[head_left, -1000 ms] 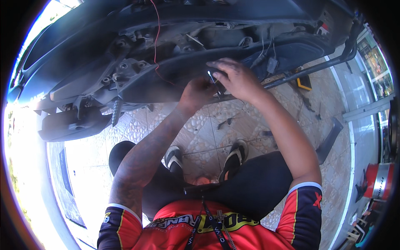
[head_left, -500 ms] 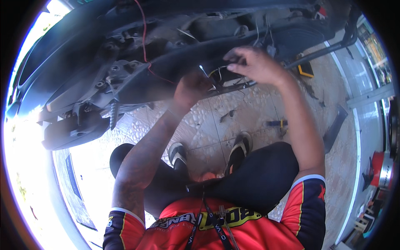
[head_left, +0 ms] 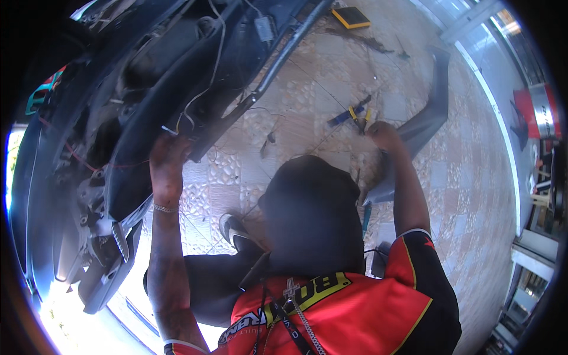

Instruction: The person is repairing the wiring on a motorcycle. They are seen stripping wires, twisting them together, and securing them with electrical tape.

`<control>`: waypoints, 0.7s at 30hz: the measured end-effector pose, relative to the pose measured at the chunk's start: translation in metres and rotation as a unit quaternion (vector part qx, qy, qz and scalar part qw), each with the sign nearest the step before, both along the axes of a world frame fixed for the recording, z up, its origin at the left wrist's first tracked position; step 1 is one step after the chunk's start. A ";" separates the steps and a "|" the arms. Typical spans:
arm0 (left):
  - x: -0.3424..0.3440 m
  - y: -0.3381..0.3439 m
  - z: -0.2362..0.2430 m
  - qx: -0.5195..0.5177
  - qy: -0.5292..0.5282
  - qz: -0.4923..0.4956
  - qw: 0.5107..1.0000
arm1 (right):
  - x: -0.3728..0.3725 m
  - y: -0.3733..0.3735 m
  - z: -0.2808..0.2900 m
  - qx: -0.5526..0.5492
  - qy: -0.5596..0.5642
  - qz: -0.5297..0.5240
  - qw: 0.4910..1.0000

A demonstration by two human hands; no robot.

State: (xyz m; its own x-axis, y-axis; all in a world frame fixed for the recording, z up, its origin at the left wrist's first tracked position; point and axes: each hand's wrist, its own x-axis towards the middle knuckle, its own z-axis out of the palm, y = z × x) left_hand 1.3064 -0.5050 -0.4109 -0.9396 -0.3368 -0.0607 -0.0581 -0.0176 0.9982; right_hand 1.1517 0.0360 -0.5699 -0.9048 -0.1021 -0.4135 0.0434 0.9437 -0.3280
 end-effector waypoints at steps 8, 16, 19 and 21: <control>0.004 -0.002 -0.012 -0.056 0.104 -0.038 0.992 | 0.008 0.005 -0.166 0.014 0.127 -0.164 0.978; -0.001 -0.004 -0.015 0.057 -0.005 0.016 0.998 | -0.006 0.013 -0.202 0.029 0.101 -0.241 0.965; -0.004 -0.004 -0.013 0.089 -0.043 0.034 0.995 | -0.003 0.031 -0.179 -0.173 -0.003 -0.317 0.932; -0.004 -0.002 -0.013 0.105 -0.019 0.022 0.994 | 0.006 0.046 -0.151 -0.250 -0.005 -0.350 0.903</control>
